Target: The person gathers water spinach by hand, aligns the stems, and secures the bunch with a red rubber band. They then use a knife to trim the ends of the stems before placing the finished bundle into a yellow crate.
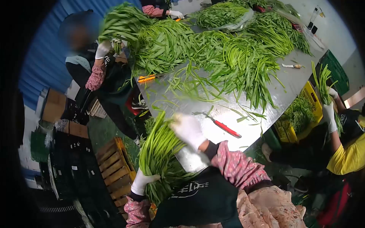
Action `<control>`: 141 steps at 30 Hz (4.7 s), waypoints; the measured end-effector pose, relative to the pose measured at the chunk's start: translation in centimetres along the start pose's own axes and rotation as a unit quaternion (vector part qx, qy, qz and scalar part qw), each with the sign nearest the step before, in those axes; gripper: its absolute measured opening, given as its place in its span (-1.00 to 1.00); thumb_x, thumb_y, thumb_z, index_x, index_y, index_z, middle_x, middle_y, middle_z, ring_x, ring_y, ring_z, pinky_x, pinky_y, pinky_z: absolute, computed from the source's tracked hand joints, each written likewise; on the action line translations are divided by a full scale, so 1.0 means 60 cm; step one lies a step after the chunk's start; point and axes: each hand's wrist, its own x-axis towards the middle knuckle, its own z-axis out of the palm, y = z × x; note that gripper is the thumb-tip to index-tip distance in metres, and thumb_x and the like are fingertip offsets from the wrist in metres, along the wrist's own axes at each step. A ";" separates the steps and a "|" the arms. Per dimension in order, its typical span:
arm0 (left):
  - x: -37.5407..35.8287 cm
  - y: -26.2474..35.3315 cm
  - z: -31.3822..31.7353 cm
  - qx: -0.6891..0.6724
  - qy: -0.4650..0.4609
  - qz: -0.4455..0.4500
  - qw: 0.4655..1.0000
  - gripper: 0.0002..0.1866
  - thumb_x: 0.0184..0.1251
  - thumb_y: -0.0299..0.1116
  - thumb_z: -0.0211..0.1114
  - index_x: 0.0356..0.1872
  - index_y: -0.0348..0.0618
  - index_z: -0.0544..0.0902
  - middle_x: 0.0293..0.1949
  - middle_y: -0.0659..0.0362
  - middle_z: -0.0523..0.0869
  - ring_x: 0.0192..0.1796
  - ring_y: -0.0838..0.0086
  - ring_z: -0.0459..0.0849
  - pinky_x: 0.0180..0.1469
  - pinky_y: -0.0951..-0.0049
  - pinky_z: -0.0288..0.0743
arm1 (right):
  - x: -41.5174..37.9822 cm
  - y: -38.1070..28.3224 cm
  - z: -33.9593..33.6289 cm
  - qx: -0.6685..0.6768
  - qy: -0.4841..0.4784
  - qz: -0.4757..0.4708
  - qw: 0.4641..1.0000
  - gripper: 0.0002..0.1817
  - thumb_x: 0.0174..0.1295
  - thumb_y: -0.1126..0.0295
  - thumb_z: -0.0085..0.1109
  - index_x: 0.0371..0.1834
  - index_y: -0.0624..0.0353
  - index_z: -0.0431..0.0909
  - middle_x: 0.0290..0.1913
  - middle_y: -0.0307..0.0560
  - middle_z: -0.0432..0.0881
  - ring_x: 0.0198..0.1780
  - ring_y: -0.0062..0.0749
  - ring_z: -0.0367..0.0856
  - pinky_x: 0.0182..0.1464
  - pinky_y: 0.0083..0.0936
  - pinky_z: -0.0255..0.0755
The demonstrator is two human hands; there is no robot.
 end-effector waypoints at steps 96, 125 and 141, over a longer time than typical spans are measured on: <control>0.017 0.004 0.029 -0.403 0.093 0.082 0.907 -0.55 0.13 -0.19 0.31 -0.01 -0.26 0.55 -0.35 0.14 0.65 -0.42 0.41 0.56 -0.34 0.43 0.42 | 0.016 -0.035 -0.118 0.462 -0.045 0.184 0.867 -0.69 0.51 0.13 -0.03 -0.17 0.14 0.54 -0.41 -0.16 0.61 -0.43 -0.44 0.59 -0.37 -0.46 0.47; 0.021 0.050 0.061 -0.398 0.057 -0.076 0.912 -0.37 0.15 -0.25 0.24 0.28 -0.28 0.43 0.04 0.01 0.67 -0.02 0.23 0.69 0.05 0.23 0.62 | -0.014 -0.136 -0.046 0.196 -0.302 0.150 0.921 -0.68 0.28 0.13 0.33 -0.29 0.20 0.62 -0.53 -0.21 0.65 -0.52 -0.59 0.54 -0.40 -0.57 0.43; 0.055 0.006 0.058 -0.472 0.017 0.007 0.882 -0.38 0.16 -0.23 0.26 0.26 -0.27 0.42 -0.06 0.03 0.66 -0.21 0.27 0.67 -0.16 0.25 0.62 | 0.013 -0.024 -0.053 0.169 0.008 0.099 0.981 -0.62 0.22 0.04 0.24 -0.27 0.19 0.61 -0.39 0.13 0.69 -0.30 0.00 0.70 -0.17 -0.25 0.52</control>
